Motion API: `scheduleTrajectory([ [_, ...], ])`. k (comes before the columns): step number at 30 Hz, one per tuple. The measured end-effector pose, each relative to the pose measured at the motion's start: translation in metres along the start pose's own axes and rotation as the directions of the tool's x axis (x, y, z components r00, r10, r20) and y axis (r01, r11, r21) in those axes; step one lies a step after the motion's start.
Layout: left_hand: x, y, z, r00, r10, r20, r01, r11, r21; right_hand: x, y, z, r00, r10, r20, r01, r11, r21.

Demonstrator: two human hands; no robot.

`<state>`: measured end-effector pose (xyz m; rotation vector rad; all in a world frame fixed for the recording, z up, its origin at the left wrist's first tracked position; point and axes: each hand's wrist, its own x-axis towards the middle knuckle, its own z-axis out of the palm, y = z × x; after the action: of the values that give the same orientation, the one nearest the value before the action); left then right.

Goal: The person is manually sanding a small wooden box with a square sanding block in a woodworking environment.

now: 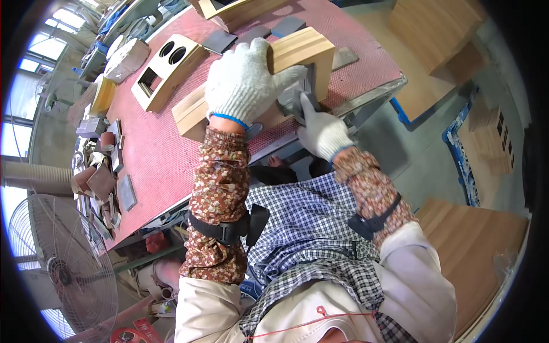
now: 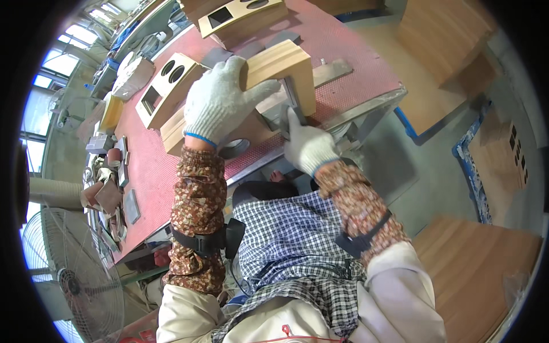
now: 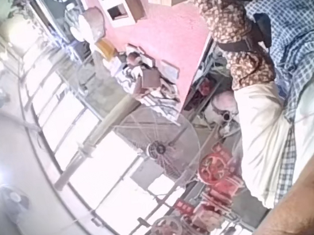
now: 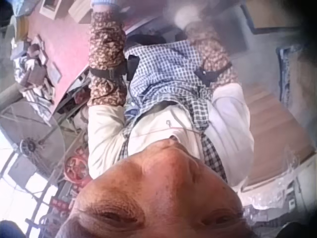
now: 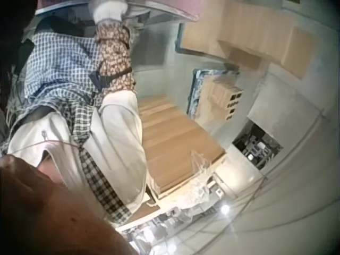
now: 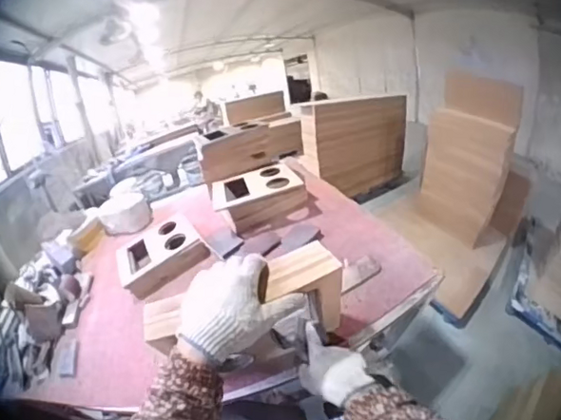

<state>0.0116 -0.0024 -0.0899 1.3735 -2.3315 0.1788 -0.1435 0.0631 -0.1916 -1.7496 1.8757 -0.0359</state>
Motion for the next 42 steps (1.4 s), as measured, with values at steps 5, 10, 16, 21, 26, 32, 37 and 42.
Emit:
scheduleTrajectory([
  [5,0.009,0.004,0.001,0.999,0.001,0.034,-0.002,0.999,0.035,0.024,0.006,-0.013,0.992,-0.097,-0.081,0.090,0.992,-0.085],
  [10,0.001,-0.002,0.000,1.000,-0.015,-0.008,0.015,1.000,0.021,-0.016,0.015,0.009,0.999,-0.021,-0.036,0.020,0.999,-0.042],
  [16,0.000,-0.002,0.003,1.000,-0.008,0.003,0.008,0.999,0.042,0.001,0.016,0.019,0.999,-0.015,-0.049,0.024,0.984,0.174],
  [21,0.004,0.005,0.000,1.000,-0.007,0.016,0.007,1.000,-0.005,0.028,0.016,0.052,0.935,-0.245,-0.256,0.352,0.723,0.595],
  [26,-0.002,-0.002,-0.003,0.999,-0.027,0.035,0.025,0.999,0.036,-0.008,0.008,0.032,0.946,-0.248,0.208,-0.194,0.077,0.978],
  [32,0.004,0.005,-0.009,0.995,-0.058,0.080,0.061,0.998,-0.034,0.037,0.010,0.040,0.958,-0.284,0.046,0.130,0.570,0.811],
  [37,0.002,0.006,-0.007,0.994,-0.055,0.091,0.056,0.998,-0.006,-0.009,0.007,0.009,0.969,-0.240,-0.049,0.245,0.959,0.143],
  [42,-0.002,0.003,-0.005,0.998,-0.044,0.051,0.044,0.999,-0.002,-0.001,0.006,0.001,0.999,-0.043,-0.004,0.043,0.999,0.025],
])
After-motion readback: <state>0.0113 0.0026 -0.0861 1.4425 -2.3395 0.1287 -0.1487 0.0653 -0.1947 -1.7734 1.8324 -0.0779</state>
